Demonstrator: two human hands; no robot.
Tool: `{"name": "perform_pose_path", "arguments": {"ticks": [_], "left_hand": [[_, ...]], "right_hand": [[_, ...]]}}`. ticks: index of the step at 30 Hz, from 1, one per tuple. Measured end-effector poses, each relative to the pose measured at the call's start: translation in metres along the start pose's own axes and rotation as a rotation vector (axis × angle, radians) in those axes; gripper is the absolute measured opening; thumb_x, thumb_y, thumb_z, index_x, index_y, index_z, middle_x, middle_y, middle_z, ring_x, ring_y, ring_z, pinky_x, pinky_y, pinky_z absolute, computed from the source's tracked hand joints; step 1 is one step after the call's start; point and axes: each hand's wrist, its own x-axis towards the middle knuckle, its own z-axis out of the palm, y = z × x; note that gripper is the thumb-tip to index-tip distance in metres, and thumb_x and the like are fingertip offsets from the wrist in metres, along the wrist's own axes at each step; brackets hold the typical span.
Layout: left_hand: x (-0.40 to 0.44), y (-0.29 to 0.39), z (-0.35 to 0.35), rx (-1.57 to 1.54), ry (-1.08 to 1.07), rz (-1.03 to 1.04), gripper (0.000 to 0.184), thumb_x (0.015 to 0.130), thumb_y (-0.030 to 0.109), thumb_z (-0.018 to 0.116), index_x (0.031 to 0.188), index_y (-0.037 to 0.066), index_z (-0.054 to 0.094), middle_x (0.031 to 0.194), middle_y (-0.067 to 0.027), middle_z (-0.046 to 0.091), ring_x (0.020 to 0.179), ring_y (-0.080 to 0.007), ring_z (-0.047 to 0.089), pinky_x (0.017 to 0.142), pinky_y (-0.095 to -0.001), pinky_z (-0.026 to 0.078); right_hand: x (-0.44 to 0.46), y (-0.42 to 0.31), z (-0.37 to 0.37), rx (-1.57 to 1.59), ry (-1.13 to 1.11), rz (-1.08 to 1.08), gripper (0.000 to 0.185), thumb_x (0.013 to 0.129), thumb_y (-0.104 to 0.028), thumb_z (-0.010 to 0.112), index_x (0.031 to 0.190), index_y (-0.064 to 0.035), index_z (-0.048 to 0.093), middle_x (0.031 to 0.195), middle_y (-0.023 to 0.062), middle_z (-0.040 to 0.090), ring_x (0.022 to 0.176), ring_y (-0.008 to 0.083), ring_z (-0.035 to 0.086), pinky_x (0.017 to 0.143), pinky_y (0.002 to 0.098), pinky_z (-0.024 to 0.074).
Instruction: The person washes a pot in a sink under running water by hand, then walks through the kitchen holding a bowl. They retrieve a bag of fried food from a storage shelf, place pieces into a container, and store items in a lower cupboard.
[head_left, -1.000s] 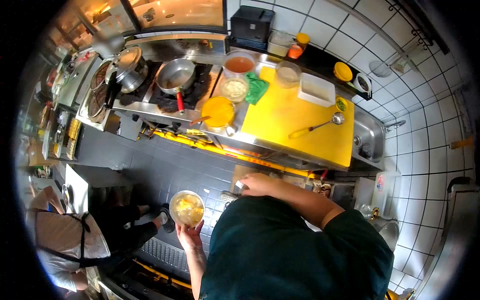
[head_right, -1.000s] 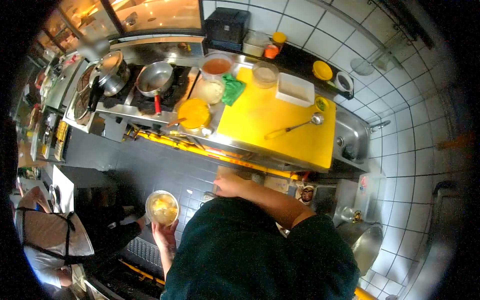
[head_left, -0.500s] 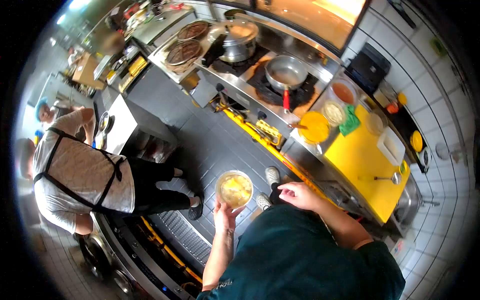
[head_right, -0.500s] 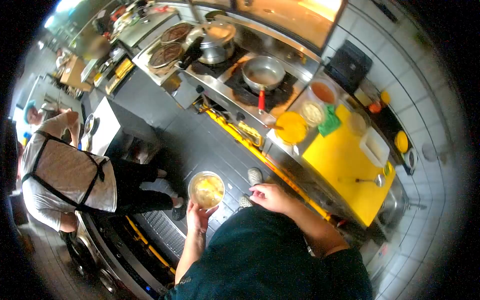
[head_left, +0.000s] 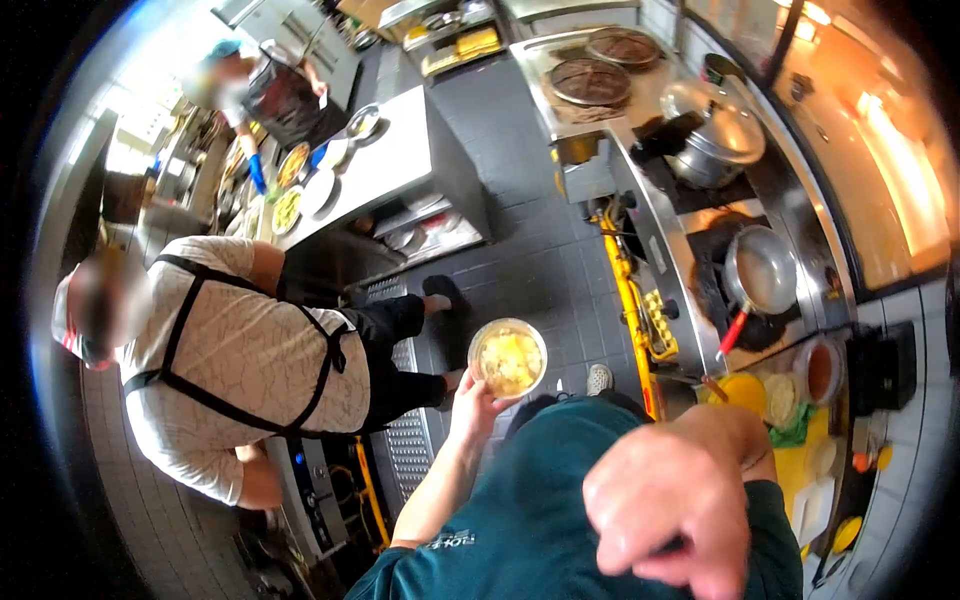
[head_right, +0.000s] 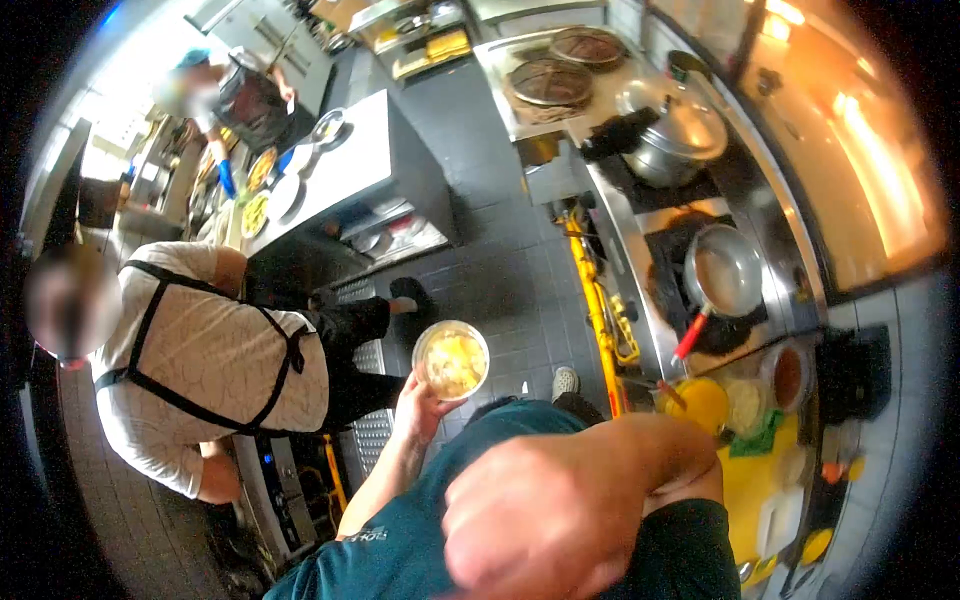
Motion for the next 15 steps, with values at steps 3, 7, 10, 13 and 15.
{"name": "perform_pose_path", "arguments": {"ticks": [3, 7, 10, 13, 15], "left_hand": [[0.026, 0.014, 0.005, -0.087, 0.046, 0.039, 0.053, 0.097, -0.001, 0.035, 0.15, 0.006, 0.036, 0.145, -0.0204, 0.05, 0.127, -0.0371, 0.059, 0.085, -0.052, 0.063], [0.065, 0.042, 0.014, -0.184, 0.122, 0.064, 0.052, 0.097, -0.001, 0.036, 0.149, 0.006, 0.036, 0.143, -0.0206, 0.052, 0.12, -0.0356, 0.064, 0.08, -0.0445, 0.066], [0.116, 0.068, 0.019, -0.22, 0.159, 0.093, 0.053, 0.096, -0.002, 0.037, 0.148, 0.005, 0.036, 0.141, -0.0201, 0.054, 0.117, -0.0344, 0.066, 0.078, -0.0421, 0.067], [0.172, 0.094, 0.009, -0.216, 0.165, 0.141, 0.056, 0.093, -0.002, 0.038, 0.149, 0.005, 0.035, 0.142, -0.0195, 0.053, 0.119, -0.0346, 0.064, 0.079, -0.0436, 0.066], [0.21, 0.116, -0.002, -0.194, 0.175, 0.153, 0.062, 0.088, -0.003, 0.039, 0.149, 0.004, 0.036, 0.146, -0.0201, 0.05, 0.124, -0.0363, 0.06, 0.082, -0.0471, 0.066]], "right_hand": [[0.03, 0.026, -0.028, 0.22, 0.011, -0.091, 0.039, 0.093, -0.022, 0.072, 0.132, -0.0208, 0.068, 0.07, 0.0029, 0.058, 0.05, 0.0213, 0.051, 0.045, 0.0353, 0.0353], [0.057, 0.068, -0.081, 0.477, -0.098, 0.037, 0.04, 0.092, -0.013, 0.069, 0.131, -0.0214, 0.068, 0.067, 0.004, 0.057, 0.048, 0.022, 0.05, 0.042, 0.0351, 0.0342], [0.064, 0.119, -0.127, 0.639, -0.133, 0.088, 0.039, 0.092, -0.011, 0.068, 0.13, -0.0203, 0.069, 0.064, 0.0036, 0.056, 0.045, 0.0217, 0.048, 0.041, 0.0342, 0.033], [0.076, 0.178, -0.167, 0.847, -0.174, 0.12, 0.037, 0.093, -0.011, 0.067, 0.129, -0.0187, 0.069, 0.059, 0.0027, 0.053, 0.04, 0.0222, 0.045, 0.037, 0.0344, 0.0301], [0.086, 0.225, -0.194, 0.903, -0.31, 0.089, 0.037, 0.095, -0.012, 0.063, 0.131, -0.0173, 0.067, 0.067, 0.0054, 0.058, 0.047, 0.0233, 0.05, 0.042, 0.0345, 0.0346]]}}
